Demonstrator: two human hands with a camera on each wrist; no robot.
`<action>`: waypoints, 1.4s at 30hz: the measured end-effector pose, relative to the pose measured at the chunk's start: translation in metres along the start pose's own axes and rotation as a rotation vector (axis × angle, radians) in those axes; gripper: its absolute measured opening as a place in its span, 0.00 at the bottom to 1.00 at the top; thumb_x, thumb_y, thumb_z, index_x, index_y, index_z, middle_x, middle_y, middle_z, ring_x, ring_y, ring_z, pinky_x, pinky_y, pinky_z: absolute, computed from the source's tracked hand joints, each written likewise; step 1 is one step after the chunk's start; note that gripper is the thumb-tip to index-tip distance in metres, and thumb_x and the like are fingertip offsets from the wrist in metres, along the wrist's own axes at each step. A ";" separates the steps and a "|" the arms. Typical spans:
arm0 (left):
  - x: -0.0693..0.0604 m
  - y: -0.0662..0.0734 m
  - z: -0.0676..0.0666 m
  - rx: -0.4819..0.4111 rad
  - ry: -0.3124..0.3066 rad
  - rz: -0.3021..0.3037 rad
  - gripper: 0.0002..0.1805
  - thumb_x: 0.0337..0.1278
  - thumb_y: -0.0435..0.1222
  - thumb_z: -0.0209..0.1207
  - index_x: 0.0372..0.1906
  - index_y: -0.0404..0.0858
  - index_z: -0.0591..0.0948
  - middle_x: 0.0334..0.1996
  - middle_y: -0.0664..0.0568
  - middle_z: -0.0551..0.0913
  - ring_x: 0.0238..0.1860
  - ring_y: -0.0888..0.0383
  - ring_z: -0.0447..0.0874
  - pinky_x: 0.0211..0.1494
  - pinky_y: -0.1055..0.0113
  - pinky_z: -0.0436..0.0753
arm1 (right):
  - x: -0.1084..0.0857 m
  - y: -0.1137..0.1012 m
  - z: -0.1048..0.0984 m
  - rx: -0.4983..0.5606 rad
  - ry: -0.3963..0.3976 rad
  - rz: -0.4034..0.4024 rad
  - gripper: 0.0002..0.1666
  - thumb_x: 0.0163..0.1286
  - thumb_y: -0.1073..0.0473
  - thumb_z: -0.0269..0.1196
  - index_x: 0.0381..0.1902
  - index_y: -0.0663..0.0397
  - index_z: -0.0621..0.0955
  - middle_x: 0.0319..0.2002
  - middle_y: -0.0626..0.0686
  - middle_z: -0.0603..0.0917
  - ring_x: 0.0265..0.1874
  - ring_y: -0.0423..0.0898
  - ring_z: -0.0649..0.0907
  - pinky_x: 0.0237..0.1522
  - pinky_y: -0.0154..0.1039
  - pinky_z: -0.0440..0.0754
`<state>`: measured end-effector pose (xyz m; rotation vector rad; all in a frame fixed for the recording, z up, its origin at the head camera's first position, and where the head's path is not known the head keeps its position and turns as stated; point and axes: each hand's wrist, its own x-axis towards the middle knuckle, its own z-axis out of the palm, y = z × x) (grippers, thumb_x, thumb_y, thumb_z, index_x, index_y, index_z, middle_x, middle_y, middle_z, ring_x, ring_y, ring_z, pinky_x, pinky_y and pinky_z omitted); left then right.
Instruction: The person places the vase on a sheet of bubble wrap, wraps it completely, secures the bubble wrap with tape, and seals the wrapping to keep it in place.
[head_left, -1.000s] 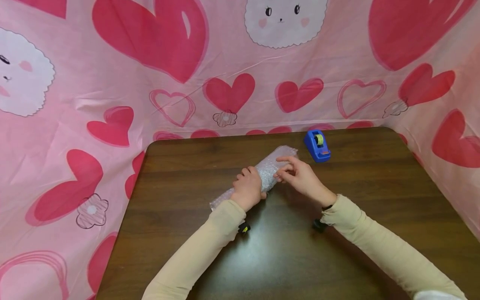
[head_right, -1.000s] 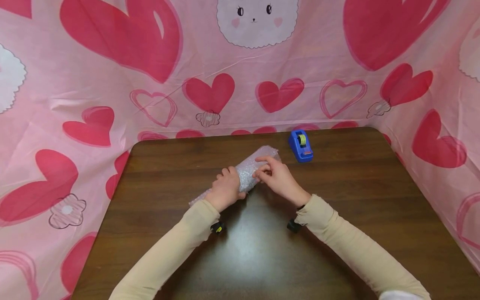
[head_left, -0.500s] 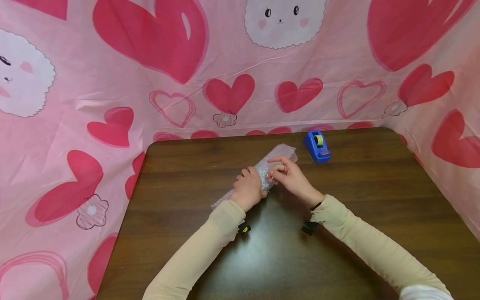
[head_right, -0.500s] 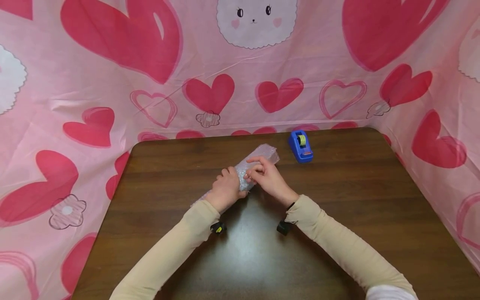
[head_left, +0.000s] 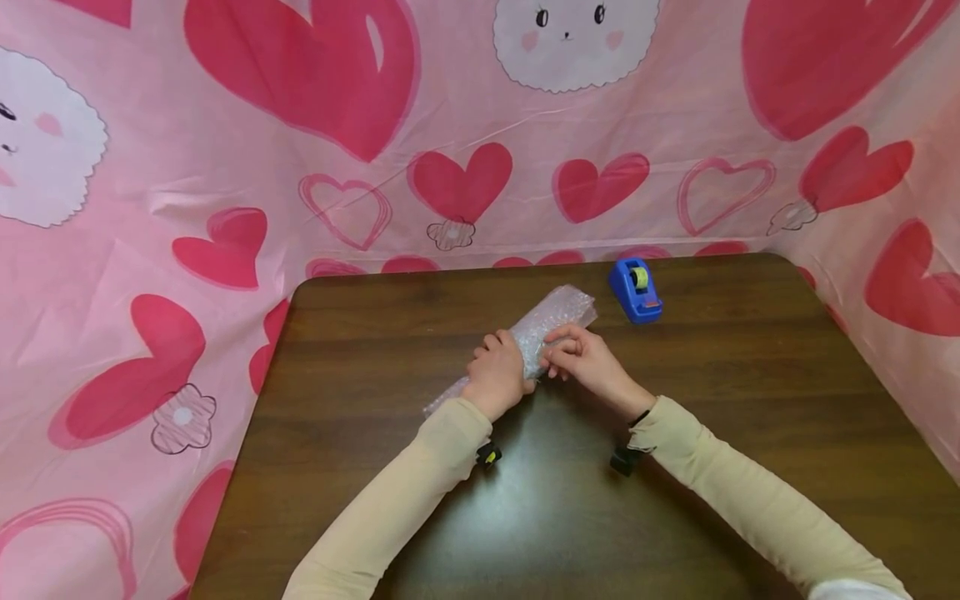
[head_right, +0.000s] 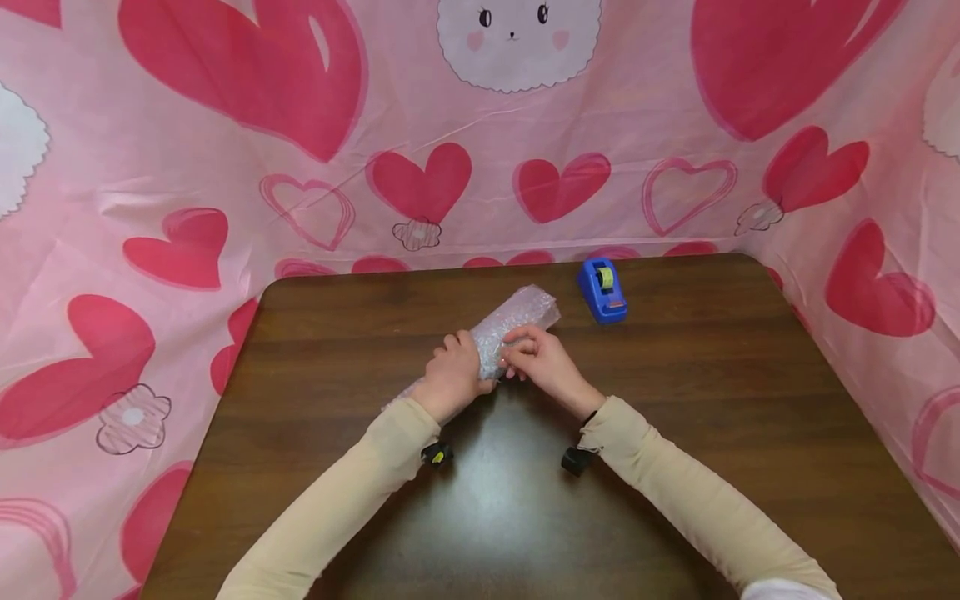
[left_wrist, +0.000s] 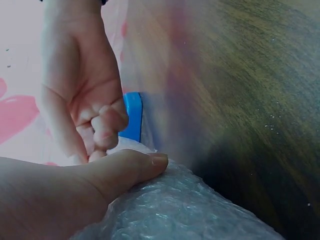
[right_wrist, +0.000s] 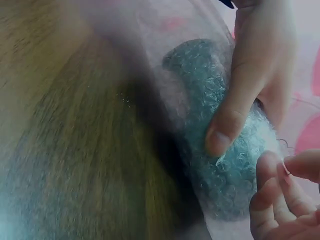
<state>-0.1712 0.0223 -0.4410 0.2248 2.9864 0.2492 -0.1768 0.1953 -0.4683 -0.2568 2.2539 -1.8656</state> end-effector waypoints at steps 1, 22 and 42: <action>0.000 0.000 -0.001 -0.005 -0.005 -0.003 0.49 0.51 0.55 0.77 0.64 0.25 0.68 0.49 0.35 0.77 0.43 0.41 0.83 0.39 0.49 0.87 | -0.001 0.000 -0.001 -0.024 0.005 0.001 0.15 0.75 0.66 0.63 0.54 0.72 0.76 0.32 0.62 0.88 0.27 0.52 0.84 0.31 0.36 0.82; 0.000 -0.003 -0.002 -0.042 0.037 -0.021 0.50 0.48 0.54 0.78 0.64 0.24 0.68 0.48 0.34 0.78 0.44 0.39 0.84 0.42 0.48 0.87 | -0.008 -0.040 -0.036 -0.399 -0.125 0.011 0.10 0.73 0.65 0.66 0.46 0.67 0.85 0.29 0.58 0.89 0.30 0.55 0.87 0.34 0.43 0.87; 0.001 -0.001 -0.002 -0.037 0.004 -0.031 0.52 0.50 0.54 0.77 0.67 0.23 0.66 0.49 0.33 0.78 0.45 0.39 0.85 0.43 0.48 0.88 | 0.011 -0.007 0.008 -0.001 0.154 0.026 0.15 0.73 0.62 0.66 0.50 0.70 0.80 0.26 0.49 0.88 0.22 0.42 0.81 0.24 0.33 0.73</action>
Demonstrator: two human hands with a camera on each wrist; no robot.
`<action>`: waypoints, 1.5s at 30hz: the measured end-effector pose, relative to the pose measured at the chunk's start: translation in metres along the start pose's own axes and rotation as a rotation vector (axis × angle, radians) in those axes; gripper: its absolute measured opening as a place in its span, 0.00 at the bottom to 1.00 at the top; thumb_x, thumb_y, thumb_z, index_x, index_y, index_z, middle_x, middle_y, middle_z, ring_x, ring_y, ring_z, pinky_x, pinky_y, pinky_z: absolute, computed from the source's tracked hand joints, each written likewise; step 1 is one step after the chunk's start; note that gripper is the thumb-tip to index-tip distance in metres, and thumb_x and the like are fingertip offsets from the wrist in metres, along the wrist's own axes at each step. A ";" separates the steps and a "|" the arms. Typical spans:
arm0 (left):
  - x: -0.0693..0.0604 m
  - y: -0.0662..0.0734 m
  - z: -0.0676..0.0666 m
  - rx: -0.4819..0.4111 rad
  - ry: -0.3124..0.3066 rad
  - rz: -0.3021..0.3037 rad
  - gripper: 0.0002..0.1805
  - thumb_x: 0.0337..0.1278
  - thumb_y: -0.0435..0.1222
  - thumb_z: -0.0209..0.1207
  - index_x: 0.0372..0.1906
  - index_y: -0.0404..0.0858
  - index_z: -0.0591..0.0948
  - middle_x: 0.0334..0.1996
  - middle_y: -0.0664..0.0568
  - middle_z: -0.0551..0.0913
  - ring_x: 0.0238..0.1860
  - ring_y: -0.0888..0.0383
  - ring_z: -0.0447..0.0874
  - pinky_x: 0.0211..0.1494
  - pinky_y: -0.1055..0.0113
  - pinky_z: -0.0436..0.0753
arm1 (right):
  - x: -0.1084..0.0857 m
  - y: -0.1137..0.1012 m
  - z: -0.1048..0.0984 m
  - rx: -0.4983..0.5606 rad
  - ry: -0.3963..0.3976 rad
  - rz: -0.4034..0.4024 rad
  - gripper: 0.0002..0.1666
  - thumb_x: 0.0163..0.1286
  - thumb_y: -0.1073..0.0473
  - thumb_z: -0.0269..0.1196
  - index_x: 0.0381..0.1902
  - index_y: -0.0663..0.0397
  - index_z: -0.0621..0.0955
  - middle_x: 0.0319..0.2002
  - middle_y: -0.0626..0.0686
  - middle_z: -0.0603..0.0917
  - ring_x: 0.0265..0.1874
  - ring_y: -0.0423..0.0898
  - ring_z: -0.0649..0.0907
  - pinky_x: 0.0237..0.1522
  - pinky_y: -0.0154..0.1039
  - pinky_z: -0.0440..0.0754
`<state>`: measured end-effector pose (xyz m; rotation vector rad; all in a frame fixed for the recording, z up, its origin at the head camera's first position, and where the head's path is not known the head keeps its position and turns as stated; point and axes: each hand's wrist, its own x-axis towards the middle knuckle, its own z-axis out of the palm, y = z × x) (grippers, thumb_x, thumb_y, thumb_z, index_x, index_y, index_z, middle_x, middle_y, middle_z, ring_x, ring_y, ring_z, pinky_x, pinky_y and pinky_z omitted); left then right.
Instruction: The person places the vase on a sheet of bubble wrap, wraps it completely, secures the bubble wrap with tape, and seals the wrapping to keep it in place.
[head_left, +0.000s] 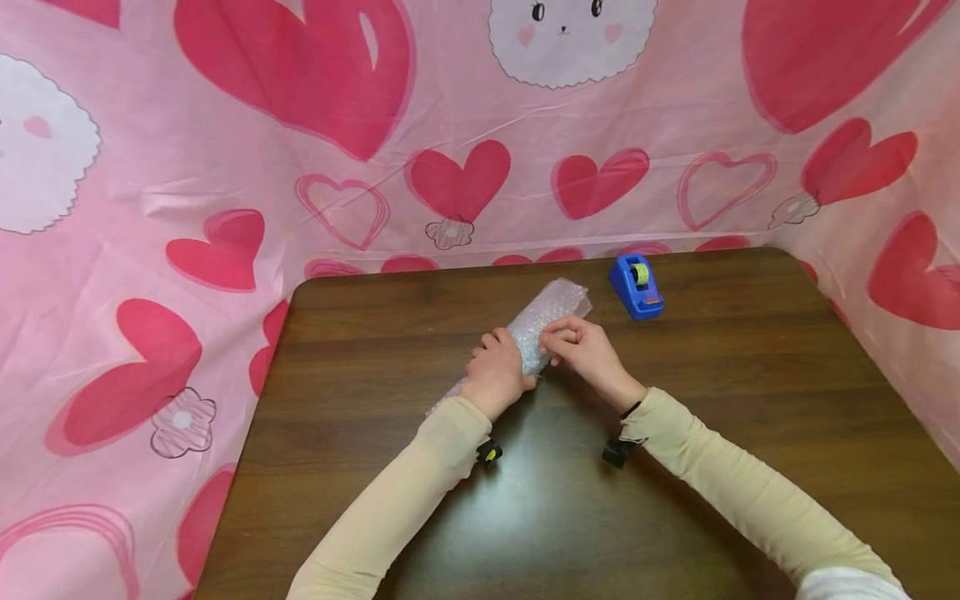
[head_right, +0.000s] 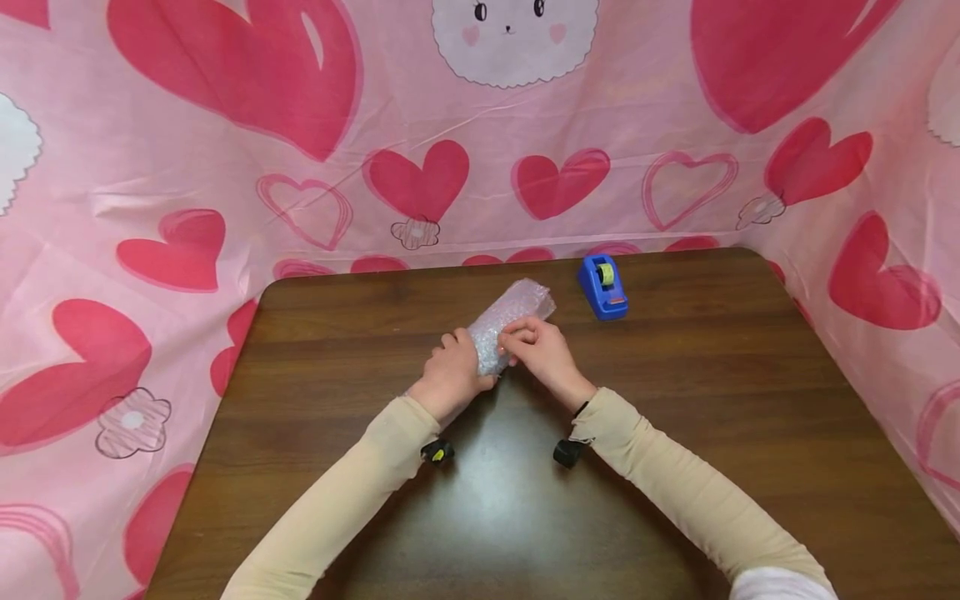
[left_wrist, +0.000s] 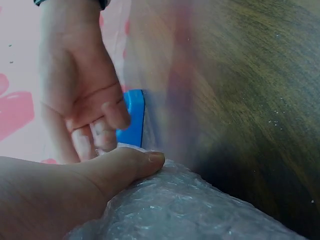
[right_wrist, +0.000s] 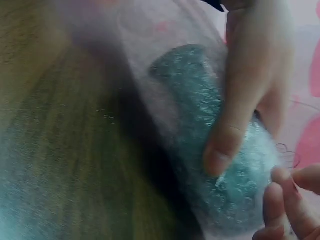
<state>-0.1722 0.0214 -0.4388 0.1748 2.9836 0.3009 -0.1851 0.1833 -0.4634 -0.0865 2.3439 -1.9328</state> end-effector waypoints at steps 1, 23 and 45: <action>0.000 0.000 -0.001 -0.002 0.001 -0.002 0.52 0.50 0.54 0.77 0.67 0.23 0.66 0.49 0.33 0.78 0.45 0.39 0.85 0.43 0.48 0.88 | 0.000 0.001 0.001 -0.006 0.005 0.011 0.15 0.73 0.61 0.67 0.47 0.70 0.80 0.27 0.49 0.88 0.22 0.42 0.82 0.24 0.33 0.73; -0.002 -0.002 -0.003 -0.032 -0.012 0.007 0.50 0.51 0.52 0.77 0.66 0.24 0.67 0.50 0.33 0.78 0.46 0.39 0.84 0.43 0.47 0.87 | 0.003 0.008 0.009 -0.234 0.025 0.071 0.16 0.74 0.53 0.68 0.34 0.61 0.83 0.21 0.54 0.85 0.17 0.39 0.71 0.21 0.32 0.66; 0.005 -0.010 -0.004 -0.150 -0.101 -0.012 0.49 0.54 0.51 0.75 0.68 0.26 0.64 0.51 0.34 0.74 0.50 0.37 0.81 0.49 0.43 0.84 | -0.007 0.011 0.007 0.071 -0.108 0.065 0.07 0.75 0.73 0.59 0.45 0.76 0.73 0.32 0.61 0.88 0.26 0.39 0.84 0.33 0.33 0.85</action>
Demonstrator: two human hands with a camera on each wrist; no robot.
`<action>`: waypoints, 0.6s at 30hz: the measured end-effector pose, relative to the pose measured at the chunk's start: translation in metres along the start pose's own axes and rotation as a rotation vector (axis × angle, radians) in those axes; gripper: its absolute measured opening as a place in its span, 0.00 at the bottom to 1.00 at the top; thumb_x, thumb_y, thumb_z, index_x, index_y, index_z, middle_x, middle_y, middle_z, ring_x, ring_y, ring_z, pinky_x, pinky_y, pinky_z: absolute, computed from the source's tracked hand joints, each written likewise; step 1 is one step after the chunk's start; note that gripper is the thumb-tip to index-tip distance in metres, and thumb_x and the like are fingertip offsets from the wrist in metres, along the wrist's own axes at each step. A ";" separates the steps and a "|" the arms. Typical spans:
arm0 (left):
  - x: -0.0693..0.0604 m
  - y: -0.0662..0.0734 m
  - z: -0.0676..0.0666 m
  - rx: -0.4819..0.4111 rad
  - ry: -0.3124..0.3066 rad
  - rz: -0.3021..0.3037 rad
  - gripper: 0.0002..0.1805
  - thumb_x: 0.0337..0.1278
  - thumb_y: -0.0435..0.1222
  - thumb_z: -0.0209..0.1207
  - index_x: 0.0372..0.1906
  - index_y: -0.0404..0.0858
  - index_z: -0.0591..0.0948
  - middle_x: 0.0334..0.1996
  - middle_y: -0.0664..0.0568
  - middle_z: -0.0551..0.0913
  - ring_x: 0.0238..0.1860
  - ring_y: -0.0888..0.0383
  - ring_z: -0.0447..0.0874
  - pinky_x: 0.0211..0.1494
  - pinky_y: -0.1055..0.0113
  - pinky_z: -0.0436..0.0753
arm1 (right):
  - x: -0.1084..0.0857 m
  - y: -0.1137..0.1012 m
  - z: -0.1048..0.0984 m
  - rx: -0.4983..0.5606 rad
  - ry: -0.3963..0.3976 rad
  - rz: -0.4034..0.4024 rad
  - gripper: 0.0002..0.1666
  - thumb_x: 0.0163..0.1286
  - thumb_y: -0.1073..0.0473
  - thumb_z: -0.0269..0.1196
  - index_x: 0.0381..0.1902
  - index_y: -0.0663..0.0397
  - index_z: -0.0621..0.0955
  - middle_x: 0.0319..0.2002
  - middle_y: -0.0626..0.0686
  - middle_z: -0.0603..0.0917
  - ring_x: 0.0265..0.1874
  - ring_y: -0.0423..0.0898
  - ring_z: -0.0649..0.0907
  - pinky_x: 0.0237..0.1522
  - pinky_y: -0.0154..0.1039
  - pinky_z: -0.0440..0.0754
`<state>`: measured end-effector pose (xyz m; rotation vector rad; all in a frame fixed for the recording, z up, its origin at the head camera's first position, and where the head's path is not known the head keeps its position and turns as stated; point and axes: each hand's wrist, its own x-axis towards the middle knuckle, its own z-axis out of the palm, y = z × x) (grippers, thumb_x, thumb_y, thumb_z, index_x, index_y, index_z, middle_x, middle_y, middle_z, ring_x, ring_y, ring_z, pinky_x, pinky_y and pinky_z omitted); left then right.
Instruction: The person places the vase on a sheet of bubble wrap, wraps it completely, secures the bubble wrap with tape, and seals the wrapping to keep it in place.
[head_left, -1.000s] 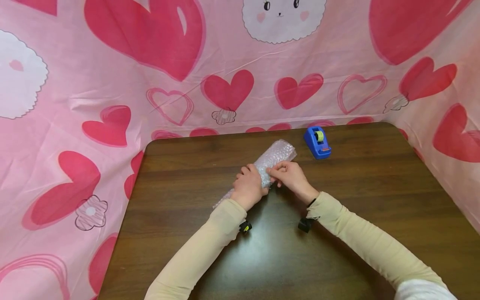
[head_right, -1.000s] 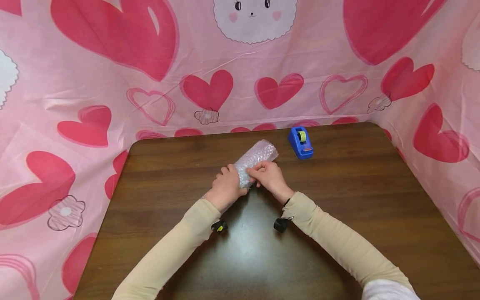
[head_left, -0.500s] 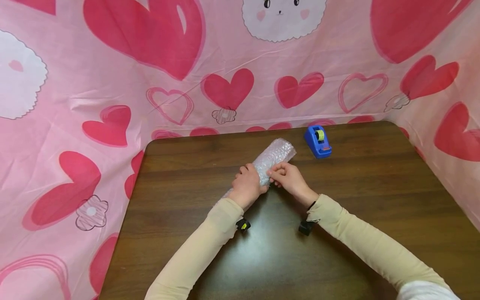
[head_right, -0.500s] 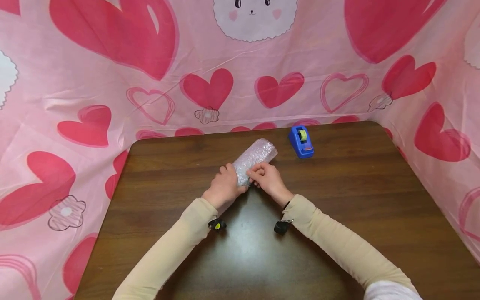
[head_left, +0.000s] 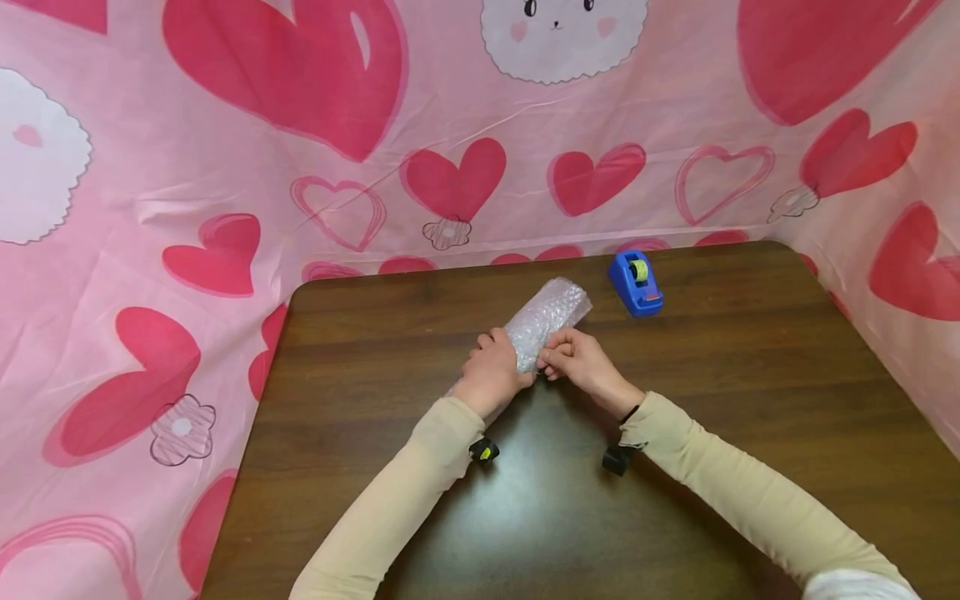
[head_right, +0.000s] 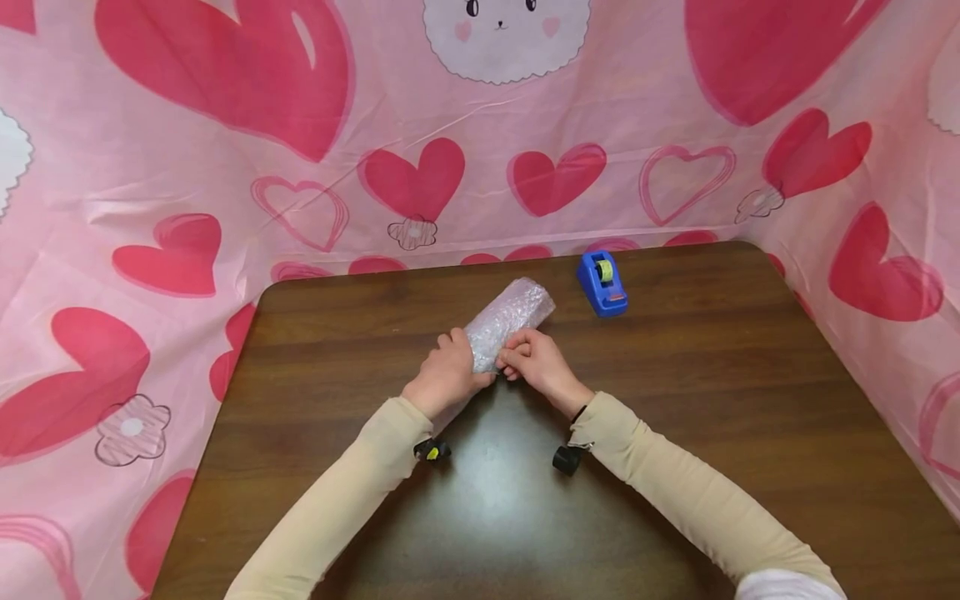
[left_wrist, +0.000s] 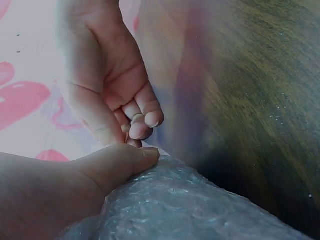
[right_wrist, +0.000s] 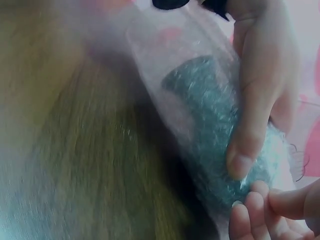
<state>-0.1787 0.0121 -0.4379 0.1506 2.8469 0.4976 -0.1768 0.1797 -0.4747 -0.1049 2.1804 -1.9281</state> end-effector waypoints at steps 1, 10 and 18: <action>0.000 -0.001 0.000 -0.007 -0.006 0.004 0.49 0.54 0.51 0.75 0.68 0.26 0.64 0.52 0.34 0.74 0.50 0.37 0.81 0.50 0.43 0.84 | 0.001 0.000 -0.001 -0.008 0.002 0.010 0.06 0.75 0.73 0.60 0.44 0.76 0.74 0.32 0.63 0.88 0.25 0.39 0.84 0.33 0.33 0.86; 0.003 -0.007 -0.003 -0.068 -0.037 0.030 0.45 0.56 0.50 0.73 0.66 0.26 0.64 0.52 0.32 0.73 0.49 0.35 0.82 0.50 0.44 0.84 | 0.004 -0.003 -0.007 0.033 -0.009 0.075 0.15 0.75 0.69 0.63 0.48 0.83 0.79 0.33 0.62 0.90 0.26 0.40 0.87 0.35 0.36 0.88; 0.002 -0.011 -0.004 -0.098 -0.047 0.054 0.44 0.57 0.49 0.73 0.64 0.26 0.64 0.52 0.30 0.73 0.47 0.34 0.82 0.50 0.44 0.84 | 0.009 0.003 -0.007 0.072 -0.044 0.121 0.16 0.77 0.69 0.60 0.51 0.84 0.79 0.31 0.51 0.87 0.27 0.39 0.85 0.36 0.33 0.87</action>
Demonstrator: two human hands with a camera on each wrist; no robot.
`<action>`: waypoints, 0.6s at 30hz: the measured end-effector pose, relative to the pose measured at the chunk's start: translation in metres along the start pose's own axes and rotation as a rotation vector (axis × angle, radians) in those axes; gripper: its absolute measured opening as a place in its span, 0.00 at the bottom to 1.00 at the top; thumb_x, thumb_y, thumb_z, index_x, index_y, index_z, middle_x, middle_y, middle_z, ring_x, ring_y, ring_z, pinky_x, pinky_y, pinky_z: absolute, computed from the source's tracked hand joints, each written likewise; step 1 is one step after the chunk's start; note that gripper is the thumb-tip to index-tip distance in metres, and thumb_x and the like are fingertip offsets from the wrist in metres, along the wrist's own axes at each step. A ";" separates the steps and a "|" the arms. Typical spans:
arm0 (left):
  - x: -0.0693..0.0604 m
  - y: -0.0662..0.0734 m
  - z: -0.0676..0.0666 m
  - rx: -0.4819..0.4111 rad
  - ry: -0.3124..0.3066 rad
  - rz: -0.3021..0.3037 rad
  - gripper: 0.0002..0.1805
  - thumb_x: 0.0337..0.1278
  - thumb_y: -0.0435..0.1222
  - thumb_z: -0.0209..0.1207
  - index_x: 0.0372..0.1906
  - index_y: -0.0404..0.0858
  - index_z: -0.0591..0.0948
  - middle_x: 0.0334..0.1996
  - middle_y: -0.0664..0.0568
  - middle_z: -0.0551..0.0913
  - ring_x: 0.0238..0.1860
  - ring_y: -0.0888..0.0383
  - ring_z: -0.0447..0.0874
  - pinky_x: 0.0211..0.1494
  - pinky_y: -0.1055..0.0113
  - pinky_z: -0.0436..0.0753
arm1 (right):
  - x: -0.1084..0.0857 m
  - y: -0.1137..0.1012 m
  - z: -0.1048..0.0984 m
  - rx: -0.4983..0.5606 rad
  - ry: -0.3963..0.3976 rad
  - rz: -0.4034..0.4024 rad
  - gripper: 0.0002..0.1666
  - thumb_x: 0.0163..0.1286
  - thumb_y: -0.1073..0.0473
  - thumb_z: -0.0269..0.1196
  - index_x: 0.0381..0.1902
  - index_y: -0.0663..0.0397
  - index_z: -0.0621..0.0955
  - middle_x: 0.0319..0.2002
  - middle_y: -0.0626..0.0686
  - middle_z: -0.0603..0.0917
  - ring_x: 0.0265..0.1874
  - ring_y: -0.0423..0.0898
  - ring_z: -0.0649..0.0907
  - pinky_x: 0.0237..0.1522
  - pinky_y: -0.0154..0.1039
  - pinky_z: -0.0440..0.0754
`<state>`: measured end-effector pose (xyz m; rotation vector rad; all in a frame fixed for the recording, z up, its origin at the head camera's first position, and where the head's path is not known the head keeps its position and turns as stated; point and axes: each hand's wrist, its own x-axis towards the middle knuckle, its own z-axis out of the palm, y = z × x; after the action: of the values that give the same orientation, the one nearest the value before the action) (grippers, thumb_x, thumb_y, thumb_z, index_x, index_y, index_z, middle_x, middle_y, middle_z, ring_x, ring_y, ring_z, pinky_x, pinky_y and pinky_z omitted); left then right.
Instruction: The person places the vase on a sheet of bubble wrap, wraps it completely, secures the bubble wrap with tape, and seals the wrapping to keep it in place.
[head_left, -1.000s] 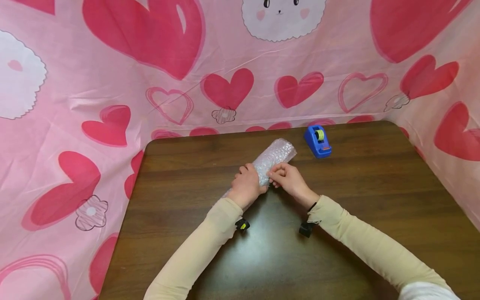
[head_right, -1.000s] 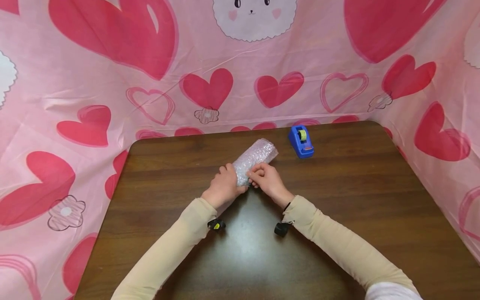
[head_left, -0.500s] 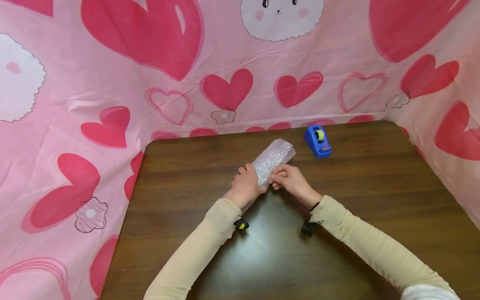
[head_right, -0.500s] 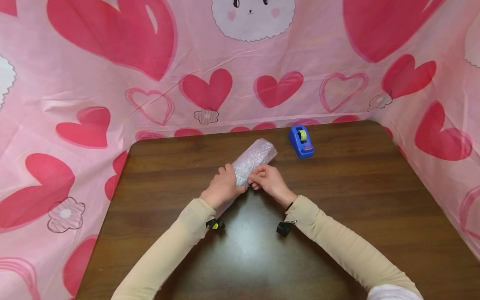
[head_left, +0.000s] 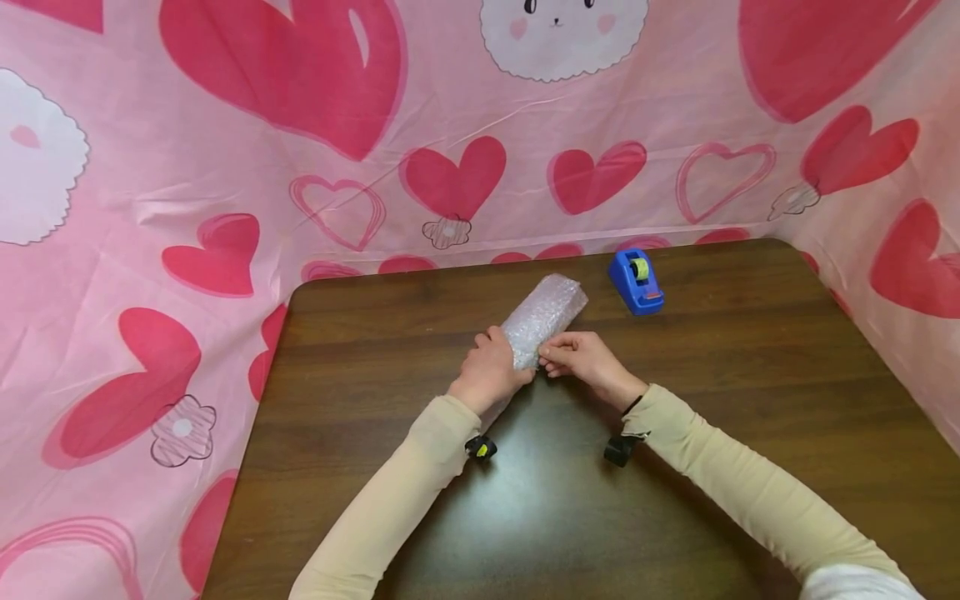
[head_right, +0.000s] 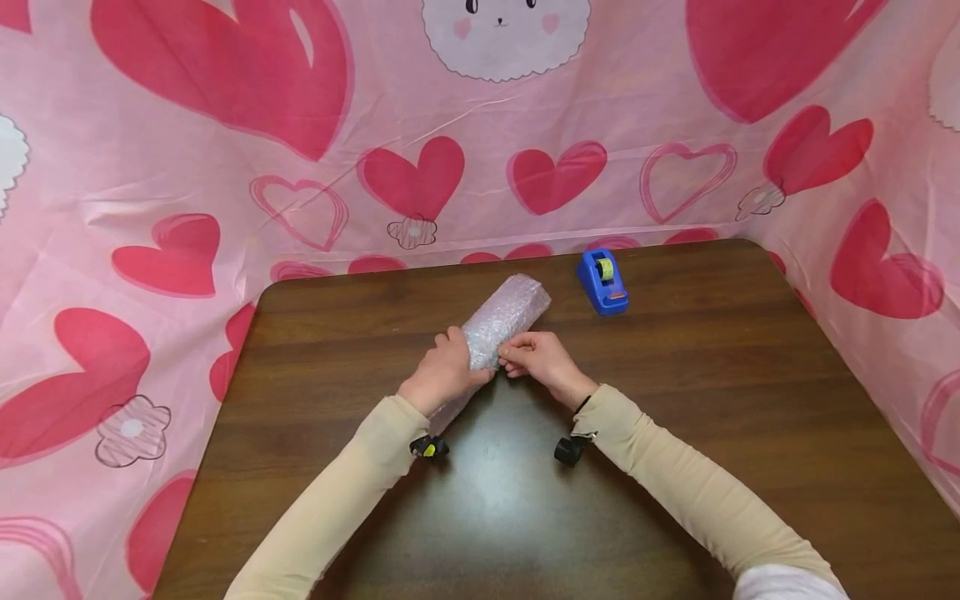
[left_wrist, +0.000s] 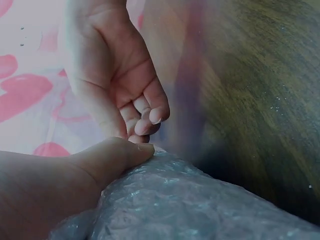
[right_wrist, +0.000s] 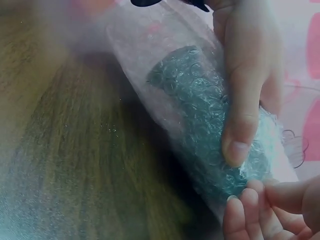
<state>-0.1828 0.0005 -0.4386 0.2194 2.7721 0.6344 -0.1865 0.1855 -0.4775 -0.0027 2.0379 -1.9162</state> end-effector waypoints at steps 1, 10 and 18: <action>0.000 0.000 0.000 -0.001 0.000 0.002 0.44 0.57 0.49 0.72 0.64 0.26 0.64 0.51 0.30 0.73 0.47 0.34 0.82 0.50 0.44 0.84 | 0.000 0.000 0.000 -0.009 -0.004 -0.001 0.16 0.77 0.69 0.60 0.51 0.84 0.78 0.31 0.52 0.87 0.27 0.38 0.85 0.36 0.33 0.87; 0.001 0.000 0.000 0.023 0.020 0.023 0.43 0.56 0.50 0.73 0.62 0.25 0.64 0.50 0.31 0.74 0.44 0.35 0.82 0.47 0.44 0.85 | 0.001 -0.010 0.002 -0.461 0.033 -0.131 0.10 0.76 0.66 0.62 0.40 0.72 0.84 0.30 0.58 0.87 0.26 0.41 0.82 0.34 0.38 0.86; 0.003 -0.001 0.003 0.004 0.012 0.006 0.44 0.56 0.50 0.73 0.63 0.26 0.65 0.50 0.31 0.73 0.45 0.35 0.82 0.48 0.44 0.85 | 0.003 -0.010 0.002 -0.339 -0.020 -0.062 0.11 0.77 0.68 0.60 0.40 0.78 0.82 0.30 0.61 0.86 0.25 0.39 0.81 0.33 0.36 0.87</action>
<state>-0.1848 0.0017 -0.4424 0.2262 2.7855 0.6339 -0.1914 0.1823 -0.4685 -0.1676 2.3472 -1.5733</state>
